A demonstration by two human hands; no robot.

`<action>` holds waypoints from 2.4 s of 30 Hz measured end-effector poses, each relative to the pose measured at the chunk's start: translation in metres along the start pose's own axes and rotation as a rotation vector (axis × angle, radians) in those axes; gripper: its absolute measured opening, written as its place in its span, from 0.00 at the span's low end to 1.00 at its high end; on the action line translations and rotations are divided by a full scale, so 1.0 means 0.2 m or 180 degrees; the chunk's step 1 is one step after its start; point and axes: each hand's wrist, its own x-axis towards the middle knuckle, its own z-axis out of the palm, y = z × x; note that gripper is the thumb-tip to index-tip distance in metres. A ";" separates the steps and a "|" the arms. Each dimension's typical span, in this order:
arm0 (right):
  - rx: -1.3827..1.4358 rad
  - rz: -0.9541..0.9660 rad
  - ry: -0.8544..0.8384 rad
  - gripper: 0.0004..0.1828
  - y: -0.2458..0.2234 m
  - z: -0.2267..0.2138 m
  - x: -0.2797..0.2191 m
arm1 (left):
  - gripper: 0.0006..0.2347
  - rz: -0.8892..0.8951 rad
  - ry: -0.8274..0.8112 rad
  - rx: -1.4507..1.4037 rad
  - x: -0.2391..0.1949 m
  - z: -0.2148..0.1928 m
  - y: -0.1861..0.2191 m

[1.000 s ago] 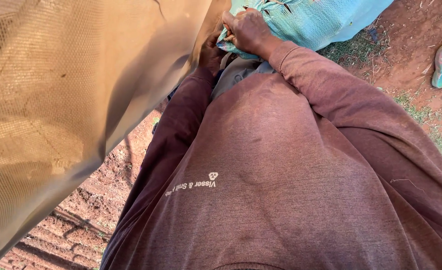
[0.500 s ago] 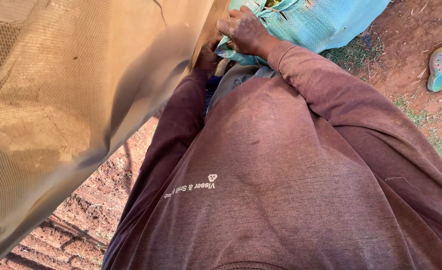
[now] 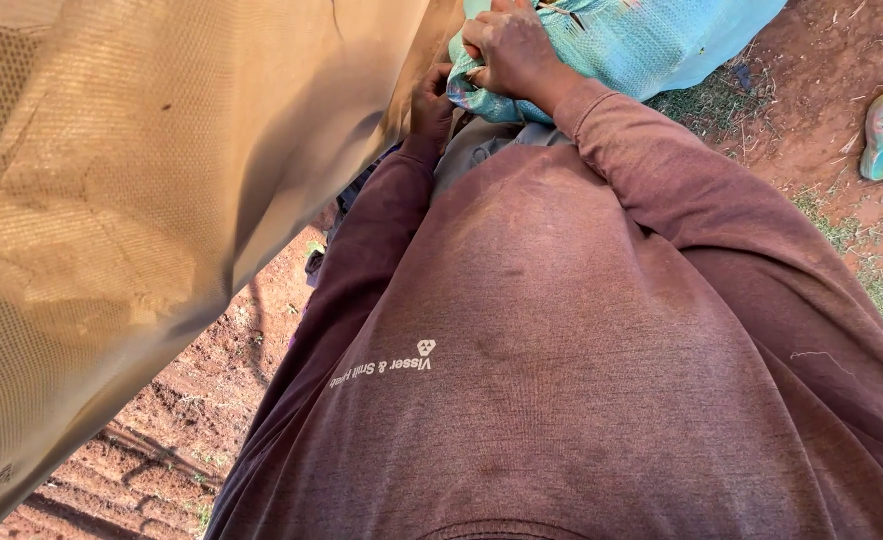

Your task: The person ties a light blue sack containing red and green produce using a thin rope. They manipulate the rope with both hands to secure the top of the sack, pulling the knot tight and adjusting the loops to ensure the contents are held securely.

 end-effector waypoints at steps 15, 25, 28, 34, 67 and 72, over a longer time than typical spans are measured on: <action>0.1392 0.1432 -0.0950 0.10 -0.17 -0.02 -0.06 | 0.04 -0.1091 0.0724 -0.1006 -0.05 0.01 -0.17; 0.2280 0.2482 -0.0915 0.28 -0.23 0.00 -0.05 | 0.08 -0.0293 0.0456 -0.0513 -0.12 0.02 -0.05; 0.2422 0.2582 -0.1102 0.24 -0.27 -0.10 -0.03 | 0.09 -0.0289 0.0516 -0.0621 -0.13 0.02 -0.09; 0.2261 0.1837 -0.1399 0.13 -0.02 0.39 -0.16 | 0.12 0.0106 0.0521 -0.0294 -0.11 -0.01 -0.17; 0.3337 0.4434 -0.0853 0.10 -0.24 0.01 0.00 | 0.17 0.0606 0.0619 0.0935 -0.07 -0.01 0.00; 0.3248 0.4267 -0.0640 0.19 -0.24 0.00 0.00 | 0.19 0.0701 0.0543 0.0861 -0.06 0.02 0.03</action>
